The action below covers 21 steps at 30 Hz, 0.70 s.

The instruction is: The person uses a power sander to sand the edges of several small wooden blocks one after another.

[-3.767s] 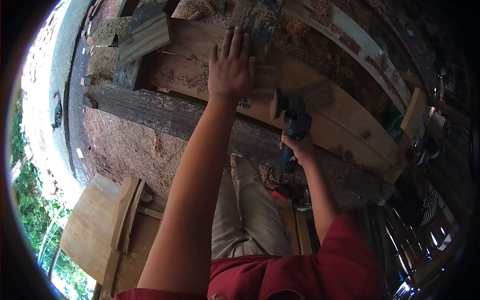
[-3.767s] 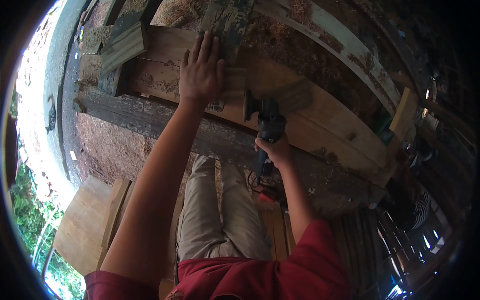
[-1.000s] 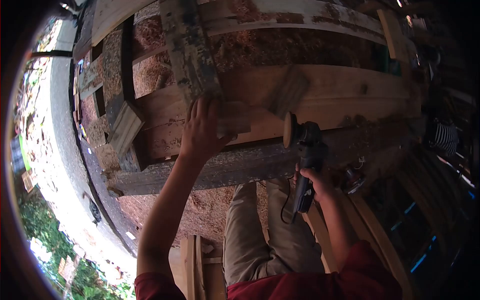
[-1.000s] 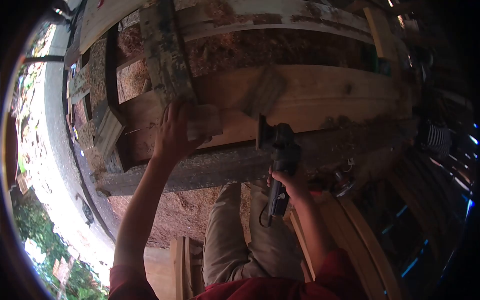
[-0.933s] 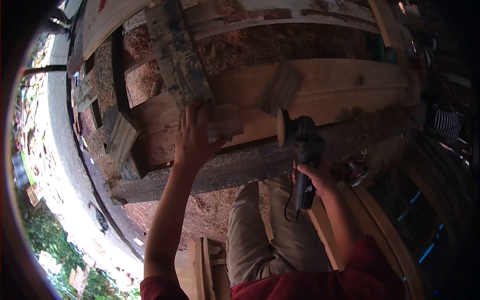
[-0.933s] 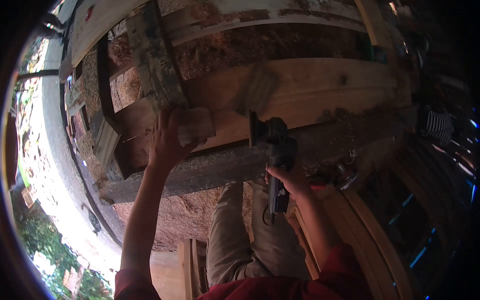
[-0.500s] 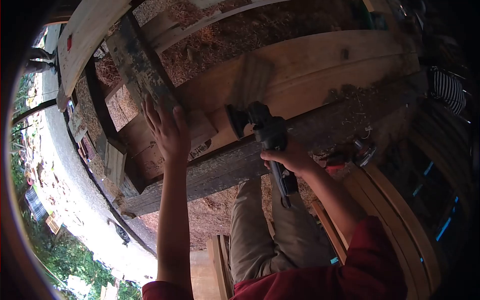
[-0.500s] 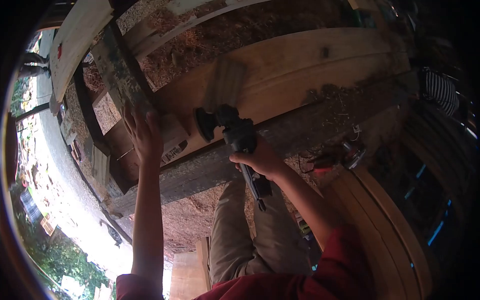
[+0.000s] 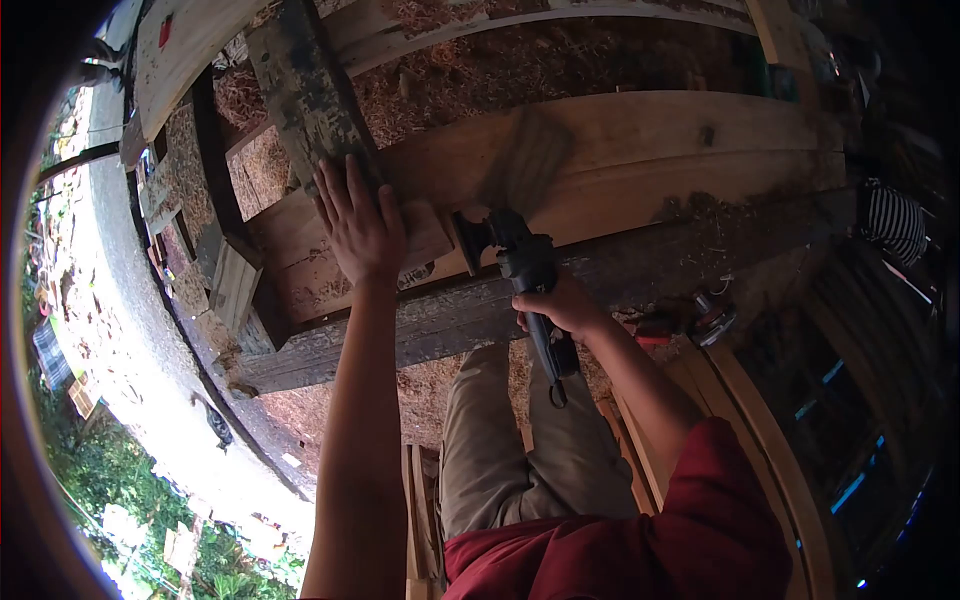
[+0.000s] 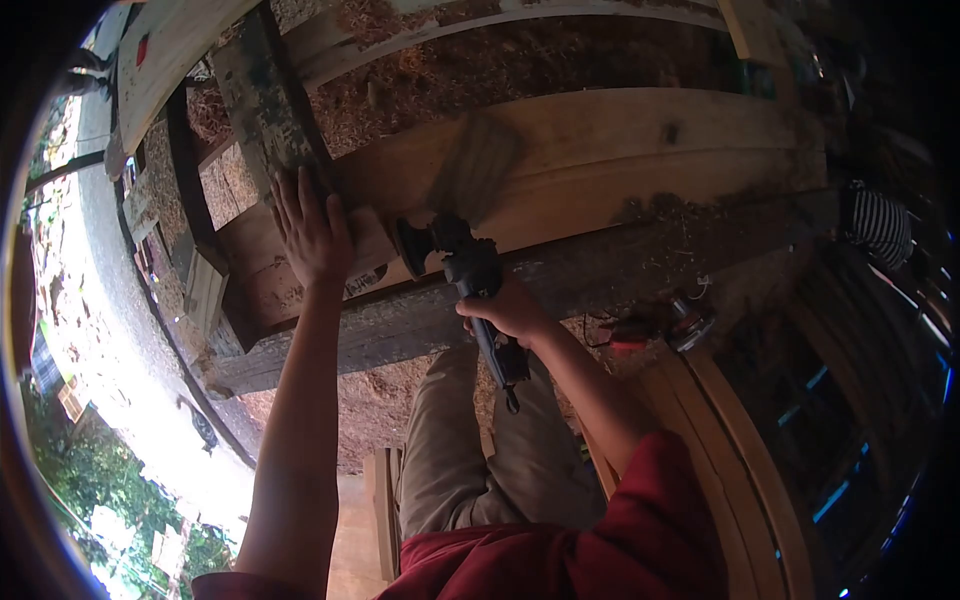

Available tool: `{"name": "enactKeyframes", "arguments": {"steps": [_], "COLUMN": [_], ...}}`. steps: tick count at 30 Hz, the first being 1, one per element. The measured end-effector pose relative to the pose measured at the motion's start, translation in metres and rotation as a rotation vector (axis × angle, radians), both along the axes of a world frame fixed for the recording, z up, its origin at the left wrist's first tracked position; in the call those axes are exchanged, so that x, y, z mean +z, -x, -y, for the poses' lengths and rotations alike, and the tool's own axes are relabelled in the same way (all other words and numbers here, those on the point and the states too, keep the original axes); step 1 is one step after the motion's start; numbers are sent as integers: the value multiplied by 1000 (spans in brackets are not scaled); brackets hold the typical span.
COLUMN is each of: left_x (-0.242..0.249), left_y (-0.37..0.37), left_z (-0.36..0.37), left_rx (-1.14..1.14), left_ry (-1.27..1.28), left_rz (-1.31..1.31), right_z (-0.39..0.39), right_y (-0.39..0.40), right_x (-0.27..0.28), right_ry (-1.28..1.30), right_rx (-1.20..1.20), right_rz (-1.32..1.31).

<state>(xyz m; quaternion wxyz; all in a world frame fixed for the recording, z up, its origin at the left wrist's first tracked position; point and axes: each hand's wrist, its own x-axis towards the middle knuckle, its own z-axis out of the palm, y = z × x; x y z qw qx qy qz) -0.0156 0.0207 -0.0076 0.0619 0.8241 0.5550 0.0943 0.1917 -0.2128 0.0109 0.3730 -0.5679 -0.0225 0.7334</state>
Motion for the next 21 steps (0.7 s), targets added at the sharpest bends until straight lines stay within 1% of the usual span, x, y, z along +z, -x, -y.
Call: {"name": "enactKeyframes", "arguments": {"steps": [4,10,16,21], "left_x": [2,8,9,8], "left_y": [0,-4,-4,-4], "left_z": [1,1,1,2], "left_rx": [16,33,62,85], "left_ry": [11,33,36,38], "left_rz": [15,16,26,11], "right_z": [-10,-20,-30,-41], "right_y": [0,-8,-15,-18], "right_x": [7,4,3,5], "right_ry": [-5,-9,-4,-7], "right_rx": [-9,57,97,106], "right_rz": [1,47,8,33]}}
